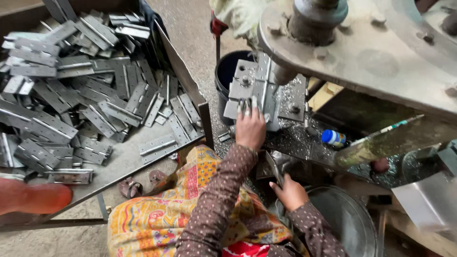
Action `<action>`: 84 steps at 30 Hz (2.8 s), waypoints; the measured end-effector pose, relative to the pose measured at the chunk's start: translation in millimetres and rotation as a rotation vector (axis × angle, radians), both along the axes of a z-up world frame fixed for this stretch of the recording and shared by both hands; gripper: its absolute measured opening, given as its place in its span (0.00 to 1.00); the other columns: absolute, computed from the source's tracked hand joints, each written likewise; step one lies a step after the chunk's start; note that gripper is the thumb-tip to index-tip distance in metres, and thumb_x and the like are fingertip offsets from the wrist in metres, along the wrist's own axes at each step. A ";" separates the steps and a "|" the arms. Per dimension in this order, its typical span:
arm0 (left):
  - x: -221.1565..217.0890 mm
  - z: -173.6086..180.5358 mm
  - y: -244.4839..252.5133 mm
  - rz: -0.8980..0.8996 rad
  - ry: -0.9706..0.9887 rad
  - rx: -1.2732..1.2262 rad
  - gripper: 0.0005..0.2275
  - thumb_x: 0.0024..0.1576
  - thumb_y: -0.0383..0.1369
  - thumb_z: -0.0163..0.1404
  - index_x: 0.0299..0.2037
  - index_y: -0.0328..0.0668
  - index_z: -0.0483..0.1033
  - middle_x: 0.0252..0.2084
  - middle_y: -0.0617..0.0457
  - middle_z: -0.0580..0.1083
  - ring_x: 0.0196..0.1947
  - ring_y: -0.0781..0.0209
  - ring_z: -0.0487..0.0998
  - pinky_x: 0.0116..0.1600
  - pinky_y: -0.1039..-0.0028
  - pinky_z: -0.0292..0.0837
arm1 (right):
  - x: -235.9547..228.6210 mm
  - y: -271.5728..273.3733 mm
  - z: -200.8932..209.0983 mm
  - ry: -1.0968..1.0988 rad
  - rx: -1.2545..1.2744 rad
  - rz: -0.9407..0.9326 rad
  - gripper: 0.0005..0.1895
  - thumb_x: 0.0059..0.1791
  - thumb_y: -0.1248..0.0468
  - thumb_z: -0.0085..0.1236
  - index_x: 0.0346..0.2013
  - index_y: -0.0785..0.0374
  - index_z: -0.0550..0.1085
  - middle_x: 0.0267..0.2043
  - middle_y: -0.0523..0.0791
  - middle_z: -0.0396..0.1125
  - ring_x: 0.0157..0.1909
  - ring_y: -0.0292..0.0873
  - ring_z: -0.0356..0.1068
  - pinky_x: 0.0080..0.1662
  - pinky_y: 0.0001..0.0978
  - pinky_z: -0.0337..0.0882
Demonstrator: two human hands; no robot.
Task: The person repeatedly picks up metal hinge pieces from a bin, places them into a jig on a manual punching machine, and operates the lever to punch holes. The processed pieces are returned to the bin after each cycle.
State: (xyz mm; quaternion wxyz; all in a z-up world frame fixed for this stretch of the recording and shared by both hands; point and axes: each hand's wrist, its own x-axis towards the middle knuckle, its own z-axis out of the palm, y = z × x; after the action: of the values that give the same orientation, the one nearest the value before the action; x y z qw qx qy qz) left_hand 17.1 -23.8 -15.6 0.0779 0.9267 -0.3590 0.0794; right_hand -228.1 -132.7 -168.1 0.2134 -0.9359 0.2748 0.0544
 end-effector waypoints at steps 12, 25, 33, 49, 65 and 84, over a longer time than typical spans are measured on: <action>9.5 -8.0 -5.7 -0.019 -0.045 -0.026 0.11 0.61 0.29 0.45 0.47 0.33 0.78 0.59 0.37 0.71 0.57 0.43 0.75 0.66 0.50 0.64 | 12.1 13.5 -77.7 -0.185 0.114 -0.075 0.34 0.46 0.45 0.55 0.56 0.67 0.64 0.29 0.60 0.72 0.33 0.67 0.73 0.34 0.58 0.72; 35.8 2.3 -28.7 0.004 -0.034 -0.124 0.11 0.58 0.30 0.44 0.44 0.34 0.79 0.61 0.40 0.69 0.58 0.44 0.73 0.66 0.48 0.60 | 11.3 28.2 -62.3 -0.186 0.042 -0.111 0.23 0.48 0.46 0.54 0.44 0.62 0.68 0.29 0.57 0.73 0.33 0.66 0.72 0.35 0.58 0.70; 43.9 11.1 -23.5 0.004 -0.132 -0.210 0.11 0.55 0.29 0.45 0.43 0.36 0.80 0.61 0.40 0.70 0.58 0.46 0.73 0.67 0.47 0.57 | 25.3 -1.1 11.4 0.071 0.100 0.003 0.32 0.47 0.42 0.54 0.50 0.67 0.65 0.32 0.57 0.73 0.35 0.62 0.76 0.37 0.54 0.74; 66.1 10.9 -38.2 0.025 0.092 -0.123 0.11 0.61 0.30 0.43 0.44 0.37 0.80 0.55 0.46 0.74 0.54 0.51 0.75 0.68 0.44 0.54 | 15.2 16.1 -40.3 -0.022 0.244 -0.147 0.21 0.47 0.44 0.55 0.41 0.57 0.71 0.29 0.54 0.74 0.34 0.60 0.76 0.36 0.54 0.72; -61.5 28.9 65.0 -0.196 -0.305 -0.494 0.08 0.59 0.30 0.48 0.48 0.41 0.73 0.51 0.49 0.73 0.51 0.52 0.75 0.69 0.46 0.54 | 20.7 27.3 108.4 -0.627 0.111 -0.096 0.17 0.48 0.56 0.60 0.47 0.63 0.74 0.45 0.47 0.70 0.40 0.42 0.74 0.42 0.34 0.74; -4.0 17.1 33.3 0.151 -0.136 0.014 0.26 0.64 0.50 0.36 0.54 0.30 0.73 0.69 0.40 0.62 0.62 0.45 0.67 0.63 0.55 0.60 | 21.8 31.0 116.0 -0.534 0.175 -0.144 0.17 0.47 0.56 0.60 0.46 0.63 0.74 0.52 0.48 0.66 0.42 0.44 0.74 0.40 0.34 0.77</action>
State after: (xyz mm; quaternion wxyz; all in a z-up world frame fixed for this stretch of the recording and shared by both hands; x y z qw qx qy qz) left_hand 13.2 9.5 1.5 0.0405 0.9441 -0.2932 0.1451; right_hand -206.2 -101.7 -52.1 0.3613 -0.8732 0.2690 -0.1858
